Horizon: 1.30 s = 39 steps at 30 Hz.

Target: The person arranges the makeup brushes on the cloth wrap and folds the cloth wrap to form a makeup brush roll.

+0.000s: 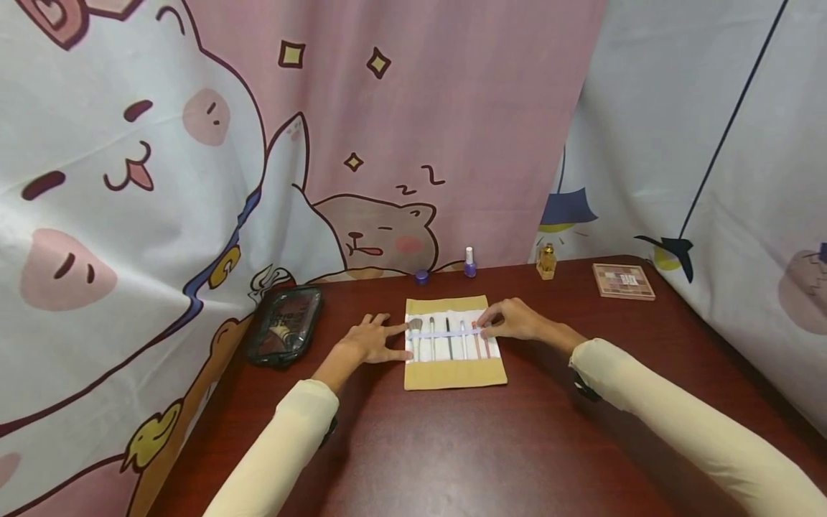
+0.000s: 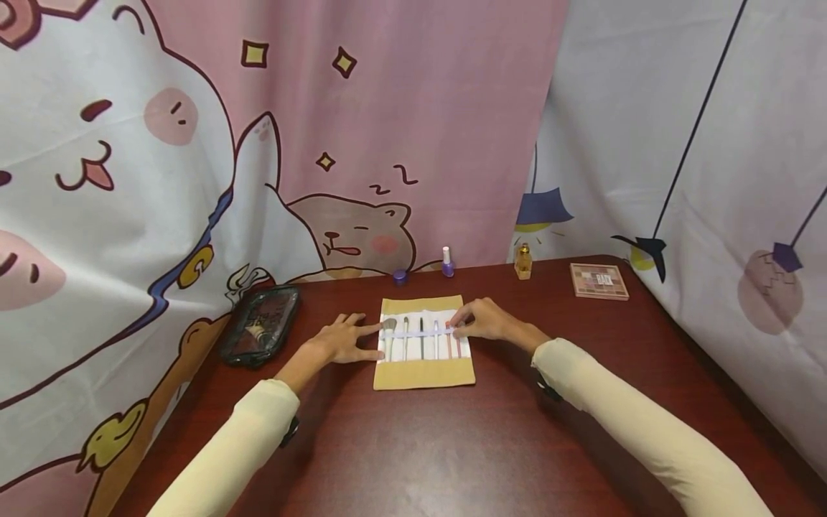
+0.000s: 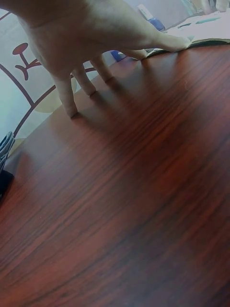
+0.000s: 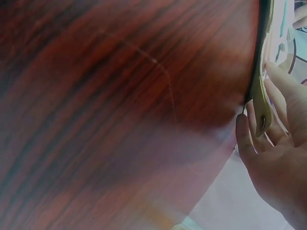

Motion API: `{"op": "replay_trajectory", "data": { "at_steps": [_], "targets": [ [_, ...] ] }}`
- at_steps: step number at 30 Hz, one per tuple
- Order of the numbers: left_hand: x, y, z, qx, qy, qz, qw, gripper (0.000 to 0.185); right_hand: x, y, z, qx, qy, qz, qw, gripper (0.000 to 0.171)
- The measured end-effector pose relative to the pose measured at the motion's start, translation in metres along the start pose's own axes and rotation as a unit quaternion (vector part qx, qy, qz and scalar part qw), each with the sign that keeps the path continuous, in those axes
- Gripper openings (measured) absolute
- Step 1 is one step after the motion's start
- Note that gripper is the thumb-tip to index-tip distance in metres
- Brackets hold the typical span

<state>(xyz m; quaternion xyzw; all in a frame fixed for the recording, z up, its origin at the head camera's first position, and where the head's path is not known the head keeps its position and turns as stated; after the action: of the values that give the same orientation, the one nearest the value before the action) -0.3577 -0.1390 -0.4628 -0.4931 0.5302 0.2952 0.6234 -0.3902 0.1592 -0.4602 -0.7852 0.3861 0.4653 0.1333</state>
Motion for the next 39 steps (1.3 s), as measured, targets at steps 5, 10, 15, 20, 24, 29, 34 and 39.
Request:
{"op": "replay_trajectory", "data": {
  "at_steps": [5, 10, 15, 20, 24, 29, 34, 39],
  "targets": [
    [0.001, -0.001, 0.000, -0.002, -0.002, 0.001, 1.0000, 0.087, 0.001, -0.002, -0.001, -0.001, -0.001, 0.002, 1.000, 0.022],
    [0.000, -0.002, -0.001, -0.003, -0.014, 0.004, 0.9999, 0.086, -0.001, -0.003, -0.005, -0.007, -0.005, 0.017, 1.000, 0.025],
    [-0.001, -0.004, 0.000, -0.003, -0.036, 0.011, 0.9993, 0.084, -0.006, -0.005, -0.018, -0.010, -0.009, 0.043, 0.999, 0.026],
    [0.000, -0.006, 0.003, -0.007, -0.055, 0.024, 0.9982, 0.083, -0.003, -0.009, -0.043, -0.022, -0.017, 0.046, 0.999, 0.023],
    [0.003, -0.007, 0.007, -0.016, -0.061, 0.040, 0.9972, 0.086, 0.010, -0.015, -0.066, -0.047, -0.032, 0.021, 0.998, 0.017],
    [0.007, -0.007, 0.016, -0.040, -0.047, 0.058, 0.9964, 0.089, 0.030, -0.027, -0.085, -0.078, -0.048, -0.022, 0.996, 0.009],
    [0.007, -0.016, 0.028, -0.056, -0.043, 0.079, 0.9944, 0.090, 0.040, -0.041, -0.088, -0.098, -0.097, -0.022, 0.990, 0.004],
    [0.001, -0.027, 0.043, -0.044, -0.022, 0.108, 0.9929, 0.084, 0.036, -0.053, -0.083, -0.097, -0.140, -0.003, 0.985, 0.004]
  ]
}}
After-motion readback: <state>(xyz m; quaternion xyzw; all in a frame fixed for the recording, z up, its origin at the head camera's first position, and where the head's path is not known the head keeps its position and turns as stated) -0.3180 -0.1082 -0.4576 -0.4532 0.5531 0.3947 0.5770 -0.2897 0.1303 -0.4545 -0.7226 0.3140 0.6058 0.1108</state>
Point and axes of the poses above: each hand's wrist, its own y-axis towards the middle knuckle, its own x-axis out of the palm, z = x × y, the point moved 6 cm from there along y, towards the middle knuckle, and after that the axes turned 4 degrees about -z, right-handed, at the moved point
